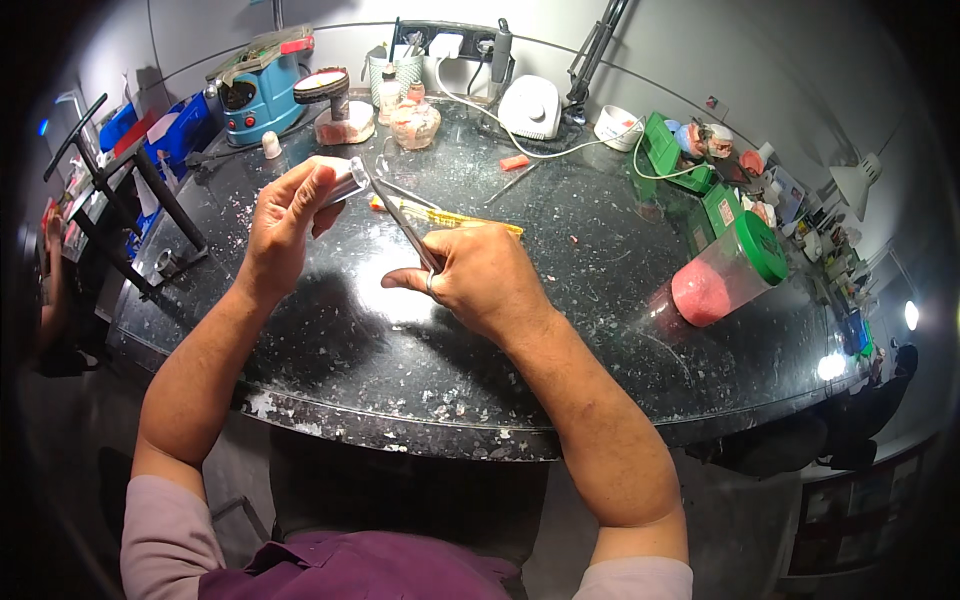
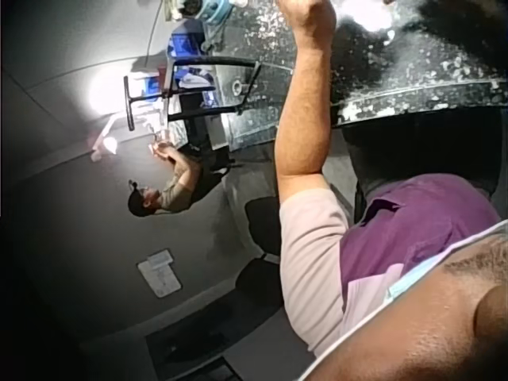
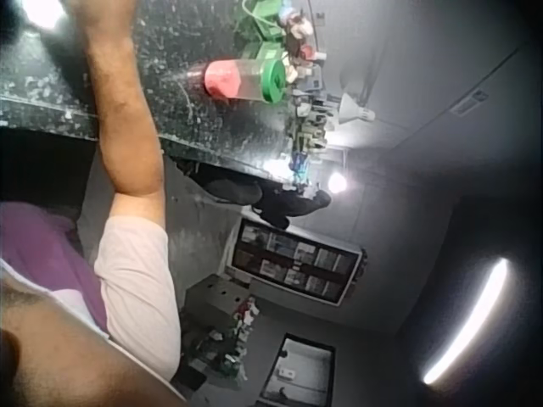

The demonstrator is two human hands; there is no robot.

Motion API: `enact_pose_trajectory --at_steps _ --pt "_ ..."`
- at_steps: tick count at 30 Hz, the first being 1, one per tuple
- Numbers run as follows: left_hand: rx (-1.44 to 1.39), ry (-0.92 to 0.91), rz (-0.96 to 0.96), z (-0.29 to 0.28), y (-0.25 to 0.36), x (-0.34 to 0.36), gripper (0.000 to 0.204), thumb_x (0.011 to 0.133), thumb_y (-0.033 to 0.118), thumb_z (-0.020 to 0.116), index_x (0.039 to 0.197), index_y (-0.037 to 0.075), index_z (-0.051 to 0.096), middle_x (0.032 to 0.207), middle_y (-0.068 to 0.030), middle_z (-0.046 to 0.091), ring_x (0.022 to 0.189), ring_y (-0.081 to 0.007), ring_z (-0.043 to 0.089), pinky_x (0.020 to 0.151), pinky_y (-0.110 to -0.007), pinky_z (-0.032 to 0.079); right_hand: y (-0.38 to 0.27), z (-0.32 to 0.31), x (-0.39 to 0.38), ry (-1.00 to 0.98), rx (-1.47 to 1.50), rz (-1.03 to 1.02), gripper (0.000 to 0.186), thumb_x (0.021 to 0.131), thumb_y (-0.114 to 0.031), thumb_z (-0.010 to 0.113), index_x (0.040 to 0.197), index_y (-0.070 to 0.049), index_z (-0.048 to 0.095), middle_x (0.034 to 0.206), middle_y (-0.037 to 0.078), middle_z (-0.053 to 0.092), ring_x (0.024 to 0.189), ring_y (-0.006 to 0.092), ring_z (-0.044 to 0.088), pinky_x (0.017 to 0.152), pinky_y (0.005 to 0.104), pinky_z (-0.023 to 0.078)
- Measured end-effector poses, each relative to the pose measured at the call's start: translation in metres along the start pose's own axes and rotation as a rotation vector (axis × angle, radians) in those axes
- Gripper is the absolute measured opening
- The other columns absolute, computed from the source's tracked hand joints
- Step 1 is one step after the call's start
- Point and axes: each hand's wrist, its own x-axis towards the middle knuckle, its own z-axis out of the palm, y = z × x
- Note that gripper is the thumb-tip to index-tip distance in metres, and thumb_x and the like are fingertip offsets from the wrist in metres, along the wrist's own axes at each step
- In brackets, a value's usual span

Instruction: The person uses scissors to cut a strip of white liner material and fits it inside a metal casting ring on a laboratory bench.

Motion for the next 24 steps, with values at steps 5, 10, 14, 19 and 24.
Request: enact_pose_trajectory --at_steps 5,10,14,19,24 --pt "-0.048 0.038 -0.05 0.004 -0.004 0.0 0.033 0.101 0.037 0.059 0.102 0.005 0.067 0.076 0.0078 0.052 0.064 0.0002 0.038 0.055 -0.017 0.029 0.0 -0.001 0.0 -0.188 0.062 0.129 0.065 0.069 -0.067 0.078 0.072 -0.003 0.064 0.066 0.011 0.061 0.067 0.025 0.062 0.064 0.0372 0.048" --pt "-0.066 0.054 -0.085 0.001 -0.005 -0.001 0.031 0.101 0.037 0.059 0.103 0.006 0.066 0.075 0.0086 0.052 0.062 0.001 0.037 0.054 -0.017 0.028 -0.001 -0.003 0.001 -0.212 0.223 0.154 0.082 0.061 -0.08 0.074 0.085 -0.003 0.063 0.081 0.012 0.064 0.083 0.0271 0.064 0.076 0.0378 0.05" --pt "-0.067 -0.016 -0.076 0.002 -0.002 -0.002 0.031 0.1 0.036 0.06 0.106 0.005 0.065 0.083 0.0062 0.058 0.07 0.0012 0.045 0.061 -0.016 0.035 0.0 0.002 -0.001 -0.258 0.107 0.114 0.087 0.061 -0.084 0.07 0.088 -0.002 0.064 0.09 0.015 0.065 0.093 0.0293 0.064 0.083 0.0394 0.05" --pt "0.023 -0.007 -0.032 0.011 -0.009 -0.003 0.035 0.101 0.04 0.057 0.107 0.007 0.065 0.074 0.0086 0.05 0.064 -0.0014 0.039 0.058 -0.02 0.031 0.0 0.005 -0.002 -0.229 0.095 0.09 0.09 0.061 -0.085 0.068 0.094 -0.001 0.066 0.097 0.017 0.065 0.099 0.0306 0.063 0.088 0.0408 0.049" --pt "-0.001 -0.138 -0.125 0.006 -0.006 -0.004 0.032 0.1 0.034 0.061 0.108 0.003 0.067 0.093 0.0036 0.063 0.084 -0.0006 0.052 0.072 -0.016 0.042 0.001 0.006 -0.004 -0.191 0.097 0.083 0.092 0.061 -0.085 0.068 0.097 0.0 0.066 0.097 0.018 0.065 0.099 0.0311 0.063 0.089 0.0409 0.049"
